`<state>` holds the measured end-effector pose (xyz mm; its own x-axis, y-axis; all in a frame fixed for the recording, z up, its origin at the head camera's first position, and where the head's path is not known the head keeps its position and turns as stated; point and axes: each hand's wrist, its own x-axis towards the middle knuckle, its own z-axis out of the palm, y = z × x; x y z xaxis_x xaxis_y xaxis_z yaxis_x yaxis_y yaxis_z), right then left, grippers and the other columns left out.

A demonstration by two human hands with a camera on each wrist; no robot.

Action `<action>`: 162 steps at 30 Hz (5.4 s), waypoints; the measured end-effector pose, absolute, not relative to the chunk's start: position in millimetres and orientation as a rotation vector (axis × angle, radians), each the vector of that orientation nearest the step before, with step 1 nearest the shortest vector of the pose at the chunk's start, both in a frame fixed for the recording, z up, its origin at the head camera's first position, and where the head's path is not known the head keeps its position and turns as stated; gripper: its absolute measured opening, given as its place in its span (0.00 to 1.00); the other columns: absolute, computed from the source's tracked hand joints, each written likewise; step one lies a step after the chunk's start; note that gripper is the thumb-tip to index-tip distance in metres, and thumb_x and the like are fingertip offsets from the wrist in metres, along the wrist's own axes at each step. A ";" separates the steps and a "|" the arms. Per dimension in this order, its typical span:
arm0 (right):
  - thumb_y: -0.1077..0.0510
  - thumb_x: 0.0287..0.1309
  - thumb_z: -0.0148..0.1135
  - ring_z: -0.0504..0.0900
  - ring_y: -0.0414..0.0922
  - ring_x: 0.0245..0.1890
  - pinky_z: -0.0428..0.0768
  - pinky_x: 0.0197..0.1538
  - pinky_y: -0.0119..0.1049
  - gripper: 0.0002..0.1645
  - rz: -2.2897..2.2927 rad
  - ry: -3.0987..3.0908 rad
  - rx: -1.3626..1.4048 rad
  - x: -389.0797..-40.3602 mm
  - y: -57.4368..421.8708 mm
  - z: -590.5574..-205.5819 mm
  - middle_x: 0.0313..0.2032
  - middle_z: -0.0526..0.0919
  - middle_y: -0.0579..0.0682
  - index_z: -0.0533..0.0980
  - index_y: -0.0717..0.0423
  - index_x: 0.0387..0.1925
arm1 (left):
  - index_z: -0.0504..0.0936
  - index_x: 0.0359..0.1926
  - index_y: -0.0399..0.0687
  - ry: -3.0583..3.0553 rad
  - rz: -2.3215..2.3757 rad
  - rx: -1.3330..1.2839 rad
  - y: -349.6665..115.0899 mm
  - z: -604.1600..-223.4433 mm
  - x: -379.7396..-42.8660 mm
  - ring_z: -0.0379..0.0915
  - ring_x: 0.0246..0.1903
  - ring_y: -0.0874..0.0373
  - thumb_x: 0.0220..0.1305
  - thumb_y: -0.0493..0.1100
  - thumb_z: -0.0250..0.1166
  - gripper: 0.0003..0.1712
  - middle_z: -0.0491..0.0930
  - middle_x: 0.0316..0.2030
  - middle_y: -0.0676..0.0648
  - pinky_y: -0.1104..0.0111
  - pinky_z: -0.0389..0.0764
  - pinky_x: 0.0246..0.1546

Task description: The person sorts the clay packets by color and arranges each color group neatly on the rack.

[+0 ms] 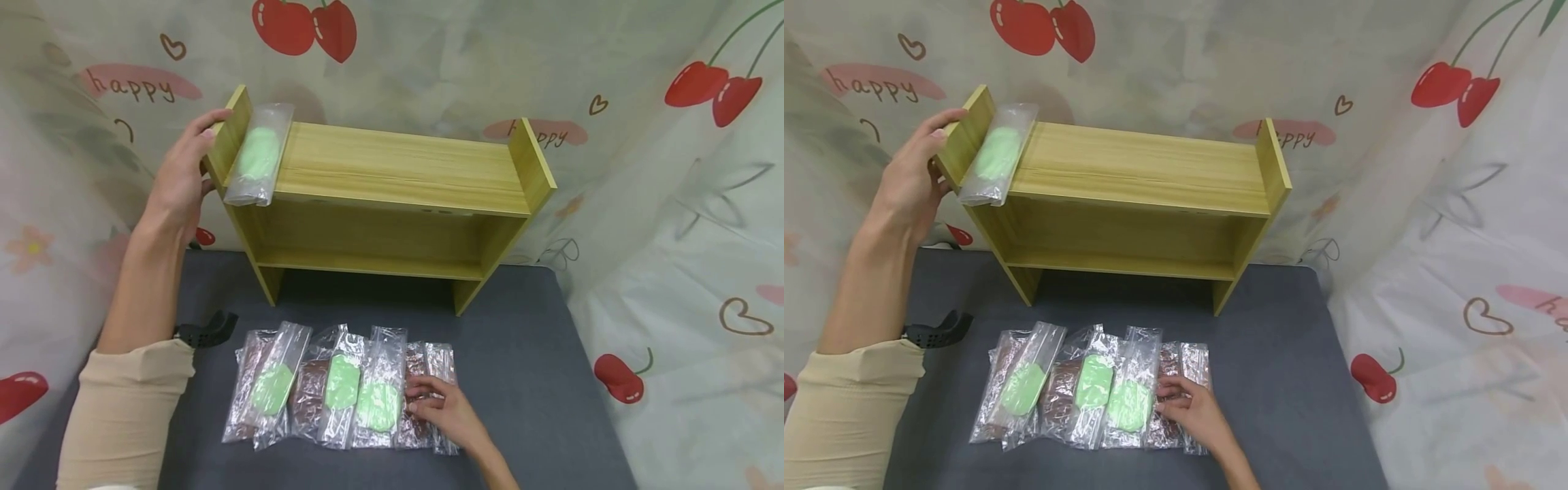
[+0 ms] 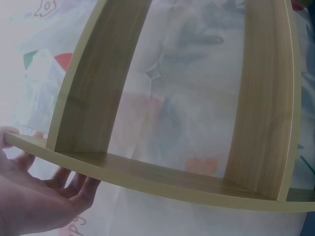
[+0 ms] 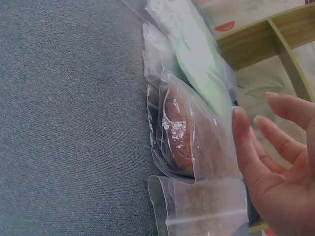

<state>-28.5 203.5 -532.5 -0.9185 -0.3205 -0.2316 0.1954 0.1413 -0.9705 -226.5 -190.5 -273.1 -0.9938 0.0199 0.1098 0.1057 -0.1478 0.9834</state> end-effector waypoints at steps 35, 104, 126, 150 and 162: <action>0.63 0.57 0.70 0.85 0.51 0.45 0.82 0.36 0.36 0.26 -1.848 2.041 0.036 -18.4 179.5 -545.7 0.53 0.80 0.63 0.77 0.61 0.58 | 0.69 0.69 0.63 -2.012 -2.340 -0.101 -189.2 -274.9 -225.5 0.62 0.53 0.58 0.77 0.50 0.47 0.23 0.63 0.63 0.51 0.65 0.61 0.49; 0.70 0.52 0.71 0.74 0.39 0.30 0.79 0.35 0.29 0.27 -1.936 2.266 -0.125 -28.4 178.9 -502.0 0.32 0.74 0.53 0.79 0.55 0.55 | 0.69 0.69 0.63 -2.026 -2.300 -0.117 -187.7 -274.9 -225.2 0.60 0.54 0.56 0.77 0.49 0.46 0.23 0.62 0.64 0.51 0.59 0.56 0.55; 0.73 0.53 0.69 0.79 0.43 0.40 0.82 0.45 0.34 0.26 -2.038 2.269 -0.644 -43.1 176.4 -446.6 0.50 0.79 0.61 0.76 0.65 0.56 | 0.69 0.70 0.62 -2.026 -2.291 -0.141 -188.1 -276.4 -225.8 0.61 0.54 0.56 0.77 0.50 0.45 0.23 0.62 0.64 0.49 0.58 0.56 0.56; 0.74 0.54 0.68 0.81 0.48 0.43 0.83 0.45 0.41 0.26 -1.926 2.275 -1.027 -70.1 161.7 -377.6 0.51 0.79 0.58 0.76 0.64 0.56 | 0.66 0.71 0.60 -2.051 -2.272 -0.183 -190.0 -278.8 -225.1 0.60 0.56 0.56 0.78 0.50 0.44 0.24 0.61 0.66 0.48 0.56 0.54 0.58; 0.73 0.55 0.68 0.82 0.50 0.44 0.83 0.47 0.42 0.27 -1.855 2.310 -1.080 -97.3 149.6 -341.2 0.52 0.79 0.58 0.75 0.64 0.58 | 0.66 0.71 0.61 -2.050 -2.284 -0.192 -191.1 -278.0 -225.4 0.59 0.57 0.56 0.78 0.51 0.44 0.24 0.61 0.67 0.48 0.57 0.54 0.58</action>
<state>-97.3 149.6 -341.2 -0.7652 -0.4948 0.4120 -0.5091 0.0732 -0.8576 -225.4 -191.1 -278.0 -0.9901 0.0338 0.1366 0.1322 -0.1097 0.9851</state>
